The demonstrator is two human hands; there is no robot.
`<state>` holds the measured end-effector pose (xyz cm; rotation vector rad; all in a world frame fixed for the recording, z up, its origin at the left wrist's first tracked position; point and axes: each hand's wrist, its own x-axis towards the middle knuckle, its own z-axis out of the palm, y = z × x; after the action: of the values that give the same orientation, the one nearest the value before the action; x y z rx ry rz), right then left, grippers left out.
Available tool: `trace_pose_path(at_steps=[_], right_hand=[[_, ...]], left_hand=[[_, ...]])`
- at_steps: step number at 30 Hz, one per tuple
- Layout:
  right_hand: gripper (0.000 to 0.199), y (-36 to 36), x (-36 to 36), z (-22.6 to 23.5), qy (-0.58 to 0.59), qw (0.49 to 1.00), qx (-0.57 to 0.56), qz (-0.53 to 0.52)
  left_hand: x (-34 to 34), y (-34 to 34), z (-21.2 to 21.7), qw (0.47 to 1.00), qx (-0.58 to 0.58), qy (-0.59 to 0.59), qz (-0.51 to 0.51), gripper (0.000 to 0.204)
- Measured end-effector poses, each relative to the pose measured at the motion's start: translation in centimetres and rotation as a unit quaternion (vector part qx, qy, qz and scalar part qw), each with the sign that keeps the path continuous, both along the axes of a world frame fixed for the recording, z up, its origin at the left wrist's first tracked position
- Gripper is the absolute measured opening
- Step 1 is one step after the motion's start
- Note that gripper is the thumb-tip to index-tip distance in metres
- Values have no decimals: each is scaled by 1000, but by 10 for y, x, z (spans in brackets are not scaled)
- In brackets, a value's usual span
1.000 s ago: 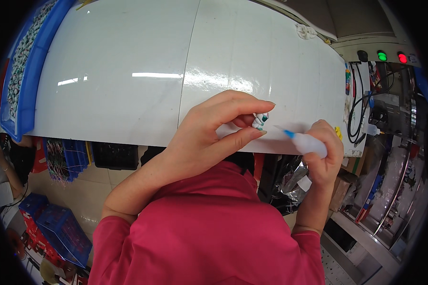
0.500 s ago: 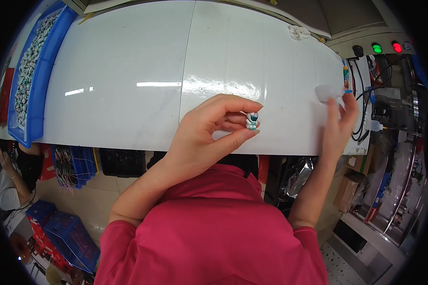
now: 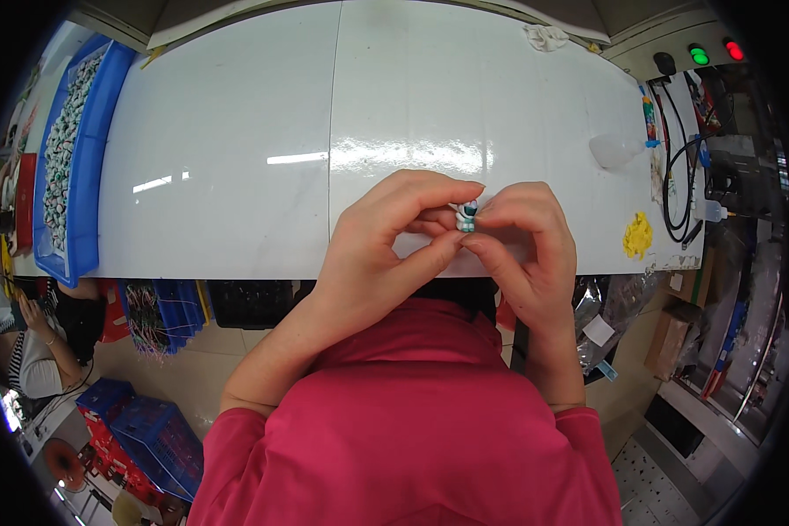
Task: Assembling small electronic components at a factory workbench, applying glue and inspecting parts.
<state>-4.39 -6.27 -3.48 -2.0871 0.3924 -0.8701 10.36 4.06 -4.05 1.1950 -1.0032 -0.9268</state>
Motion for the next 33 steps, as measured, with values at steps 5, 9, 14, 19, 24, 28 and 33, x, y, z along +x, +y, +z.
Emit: trace_pose_path(at_steps=[5, 9, 14, 19, 24, 28, 33], right_hand=[[22, 1, 3, -12, -4, 999, 42, -3], [21, 2, 4, -18, -7, 998, 62, -14], [21, 4, 7, -21, -4, 999, 41, -18], [21, 6, 12, -21, 14, 999, 32, -29], [22, 6, 12, -19, 49, 999, -9, -17], [22, 6, 12, -20, 63, 998, -15, -6], [19, 9, 12, -21, 59, 998, -9, -25]], left_hand=[[1, -2, -5, 998, -16, -55, 23, 41], [1, -2, -10, 997, -15, -70, 36, 42], [2, 0, -13, 995, -17, -93, 37, 45], [3, 0, -18, 993, -22, -101, 54, 44], [2, 1, -15, 989, -14, -132, 71, 42], [2, 1, -16, 987, -13, -141, 76, 41], [1, 1, -14, 988, -16, -138, 72, 41]])
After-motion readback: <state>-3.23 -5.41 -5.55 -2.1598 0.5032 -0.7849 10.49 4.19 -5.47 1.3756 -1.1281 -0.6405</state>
